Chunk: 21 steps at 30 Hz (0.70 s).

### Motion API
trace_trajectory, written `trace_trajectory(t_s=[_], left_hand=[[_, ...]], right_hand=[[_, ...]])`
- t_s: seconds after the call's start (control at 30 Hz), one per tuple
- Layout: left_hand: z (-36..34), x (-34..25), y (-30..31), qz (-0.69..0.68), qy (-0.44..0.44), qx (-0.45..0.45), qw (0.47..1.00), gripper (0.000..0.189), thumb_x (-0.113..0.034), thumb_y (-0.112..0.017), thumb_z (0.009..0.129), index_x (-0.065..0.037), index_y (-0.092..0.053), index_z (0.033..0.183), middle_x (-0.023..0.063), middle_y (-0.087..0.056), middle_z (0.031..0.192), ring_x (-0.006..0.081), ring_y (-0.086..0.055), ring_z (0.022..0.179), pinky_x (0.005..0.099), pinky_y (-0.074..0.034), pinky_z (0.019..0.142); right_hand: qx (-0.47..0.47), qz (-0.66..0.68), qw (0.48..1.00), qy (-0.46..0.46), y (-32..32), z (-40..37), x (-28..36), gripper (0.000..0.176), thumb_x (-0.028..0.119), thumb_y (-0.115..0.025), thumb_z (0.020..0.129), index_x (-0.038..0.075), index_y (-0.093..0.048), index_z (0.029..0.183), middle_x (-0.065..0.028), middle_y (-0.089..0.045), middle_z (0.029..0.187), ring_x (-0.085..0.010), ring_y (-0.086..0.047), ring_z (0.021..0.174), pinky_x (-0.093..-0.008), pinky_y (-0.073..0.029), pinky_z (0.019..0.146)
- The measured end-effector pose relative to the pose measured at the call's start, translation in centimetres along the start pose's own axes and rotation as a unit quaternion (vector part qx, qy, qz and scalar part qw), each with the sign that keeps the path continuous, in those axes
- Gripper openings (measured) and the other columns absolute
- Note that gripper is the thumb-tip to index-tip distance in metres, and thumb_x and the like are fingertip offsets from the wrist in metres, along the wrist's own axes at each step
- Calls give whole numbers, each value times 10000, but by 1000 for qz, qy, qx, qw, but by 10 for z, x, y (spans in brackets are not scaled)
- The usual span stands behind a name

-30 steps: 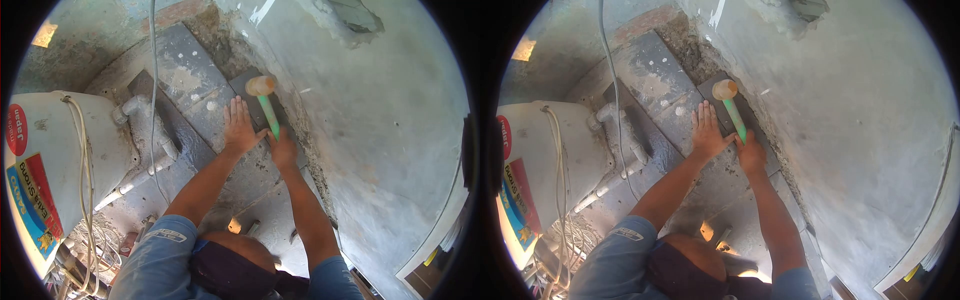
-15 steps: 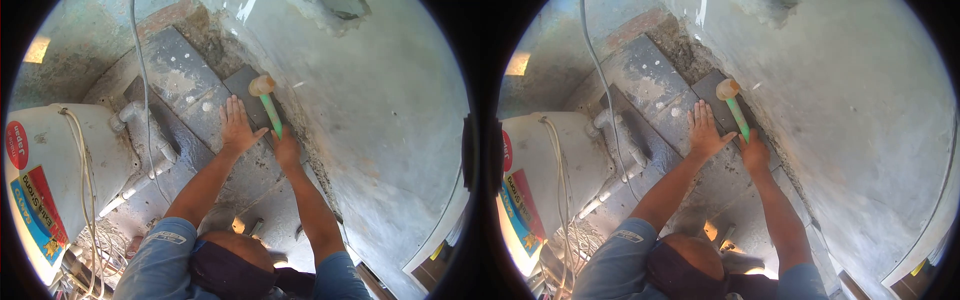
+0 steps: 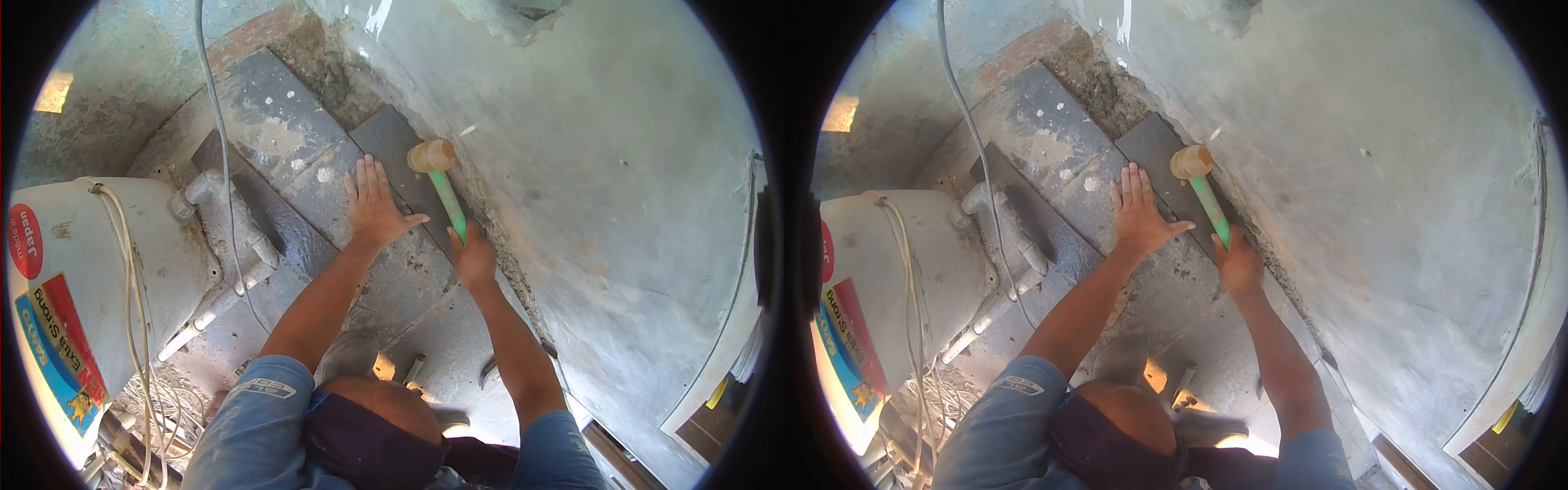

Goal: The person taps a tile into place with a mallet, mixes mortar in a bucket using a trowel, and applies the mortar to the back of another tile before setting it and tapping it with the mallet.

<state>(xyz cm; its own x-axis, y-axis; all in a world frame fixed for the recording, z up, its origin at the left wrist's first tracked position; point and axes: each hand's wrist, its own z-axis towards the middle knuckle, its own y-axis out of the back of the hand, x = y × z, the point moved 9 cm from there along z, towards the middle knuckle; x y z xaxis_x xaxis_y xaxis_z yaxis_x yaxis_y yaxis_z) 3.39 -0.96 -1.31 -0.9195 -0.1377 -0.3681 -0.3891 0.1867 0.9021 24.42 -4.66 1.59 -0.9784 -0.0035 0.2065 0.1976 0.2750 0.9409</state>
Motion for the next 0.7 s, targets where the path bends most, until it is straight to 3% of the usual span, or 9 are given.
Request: trace_trajectory(t_s=[0.13, 0.27, 0.33, 0.37, 0.43, 0.63, 0.7], left_hand=[[-2, 2, 1, 3, 6, 5, 1000, 1386, -866, -590, 649, 112, -123, 1513, 262, -56, 1612, 355, 8, 1514, 523, 16, 1212], [1, 3, -1, -4, 6, -12, 1000, 1383, -865, -597, 642, 115, -145, 1509, 262, -70, 1610, 355, -2, 1515, 522, 14, 1212], [-1, 2, 1, -3, 4, -10, 1000, 1387, -867, -601, 634, 116, -158, 1506, 265, -83, 1608, 356, -13, 1514, 520, 12, 1212], [-3, 4, 0, -2, 5, -9, 1000, 1387, -867, -601, 634, 116, -158, 1506, 265, -83, 1608, 356, -13, 1514, 520, 12, 1212], [-1, 2, 1, -8, 2, -22, 1000, 1393, -868, -604, 628, 117, -157, 1506, 267, -95, 1606, 353, -22, 1514, 519, 8, 1213], [-2, 3, 3, -14, 5, -15, 1000, 1394, -866, -605, 632, 116, -146, 1508, 263, -79, 1609, 354, -7, 1515, 519, 11, 1213], [-2, 2, 0, -11, 3, -10, 1000, 1394, -864, -605, 634, 115, -139, 1510, 261, -74, 1611, 353, -2, 1515, 520, 13, 1213]], right_hand=[[-37, 15, 998, 41, 3, -8, 4, 384, 413, -584, 959, 67, -509, 1110, -213, -667, 863, -415, -657, 719, -524, -523, 646], [-29, 13, 999, 21, 4, -2, 3, 381, 412, -579, 961, 67, -500, 1103, -216, -667, 856, -418, -655, 719, -526, -521, 647], [-84, 41, 993, 65, 13, -9, 10, 378, 409, -579, 962, 67, -499, 1104, -211, -668, 834, -417, -656, 722, -529, -518, 644], [-82, 42, 994, 66, 10, -8, 11, 378, 409, -579, 962, 67, -499, 1104, -211, -668, 834, -417, -656, 722, -529, -518, 644], [16, 5, 1000, -12, -10, 1, 2, 372, 403, -577, 963, 68, -497, 1105, -210, -665, 809, -425, -654, 719, -537, -513, 638], [-75, 68, 993, 65, 24, 5, 33, 378, 416, -553, 974, 76, -481, 1123, -212, -672, 800, -436, -654, 717, -551, -514, 646], [-38, 26, 999, 27, 13, 19, 26, 375, 410, -562, 971, 76, -483, 1122, -208, -668, 789, -431, -653, 706, -544, -516, 639]])
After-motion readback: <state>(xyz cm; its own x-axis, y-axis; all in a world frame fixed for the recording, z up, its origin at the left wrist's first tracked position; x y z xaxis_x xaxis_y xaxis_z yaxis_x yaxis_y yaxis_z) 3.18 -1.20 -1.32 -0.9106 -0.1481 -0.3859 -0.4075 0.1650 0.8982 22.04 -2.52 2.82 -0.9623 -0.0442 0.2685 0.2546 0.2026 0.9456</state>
